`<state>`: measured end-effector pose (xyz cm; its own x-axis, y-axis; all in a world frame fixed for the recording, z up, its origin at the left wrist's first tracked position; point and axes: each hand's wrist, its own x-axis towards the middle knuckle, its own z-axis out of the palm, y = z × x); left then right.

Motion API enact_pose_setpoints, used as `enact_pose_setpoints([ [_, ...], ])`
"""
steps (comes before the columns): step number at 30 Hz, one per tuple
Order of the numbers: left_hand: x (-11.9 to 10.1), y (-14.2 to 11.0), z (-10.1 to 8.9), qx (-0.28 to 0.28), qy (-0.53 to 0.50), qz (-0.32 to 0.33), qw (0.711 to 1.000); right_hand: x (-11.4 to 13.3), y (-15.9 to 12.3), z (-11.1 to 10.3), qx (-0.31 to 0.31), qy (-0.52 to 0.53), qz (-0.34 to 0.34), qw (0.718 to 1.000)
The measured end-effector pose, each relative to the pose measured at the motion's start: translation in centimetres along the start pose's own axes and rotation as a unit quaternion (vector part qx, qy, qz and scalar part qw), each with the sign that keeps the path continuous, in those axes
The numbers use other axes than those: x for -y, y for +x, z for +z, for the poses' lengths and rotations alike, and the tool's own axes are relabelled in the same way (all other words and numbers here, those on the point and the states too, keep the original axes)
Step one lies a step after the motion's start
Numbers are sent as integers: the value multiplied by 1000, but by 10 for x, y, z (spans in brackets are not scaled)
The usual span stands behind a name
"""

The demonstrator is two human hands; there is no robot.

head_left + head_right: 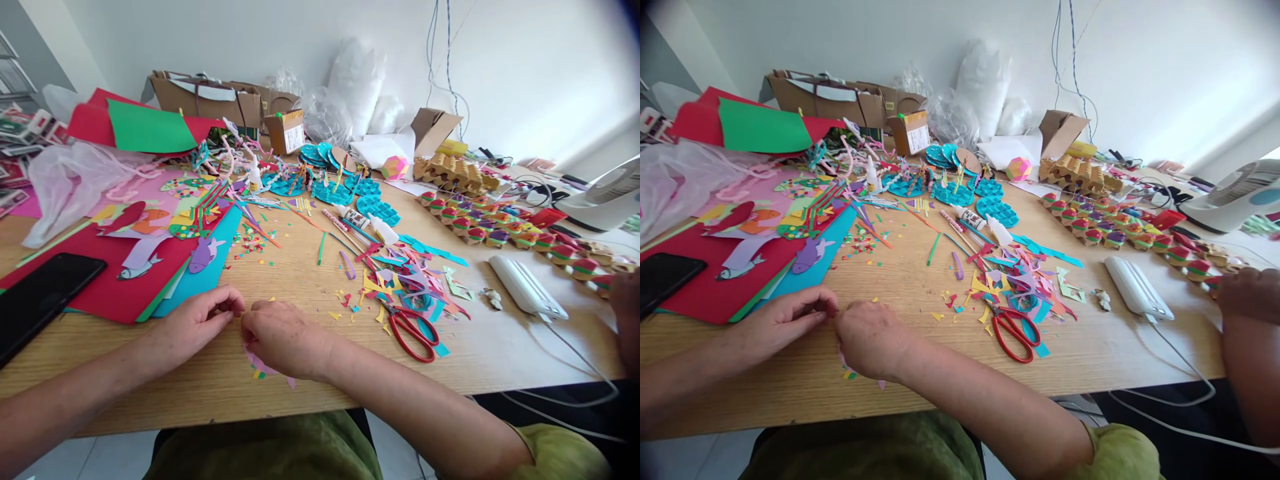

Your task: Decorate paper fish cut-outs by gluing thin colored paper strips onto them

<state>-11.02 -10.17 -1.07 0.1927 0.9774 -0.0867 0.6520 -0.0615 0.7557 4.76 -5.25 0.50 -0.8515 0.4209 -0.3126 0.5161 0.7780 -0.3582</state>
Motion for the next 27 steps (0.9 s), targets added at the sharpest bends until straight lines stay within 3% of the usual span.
enact_pose_setpoints([
  [12, 1, -2, -3, -22, 18, -11, 1000, -5, -5, 3, -24, 23, -46, 998],
  [27, -1, 1, -2, 33, -8, -19, 999, -19, -9, -5, -15, 116, -100, 988],
])
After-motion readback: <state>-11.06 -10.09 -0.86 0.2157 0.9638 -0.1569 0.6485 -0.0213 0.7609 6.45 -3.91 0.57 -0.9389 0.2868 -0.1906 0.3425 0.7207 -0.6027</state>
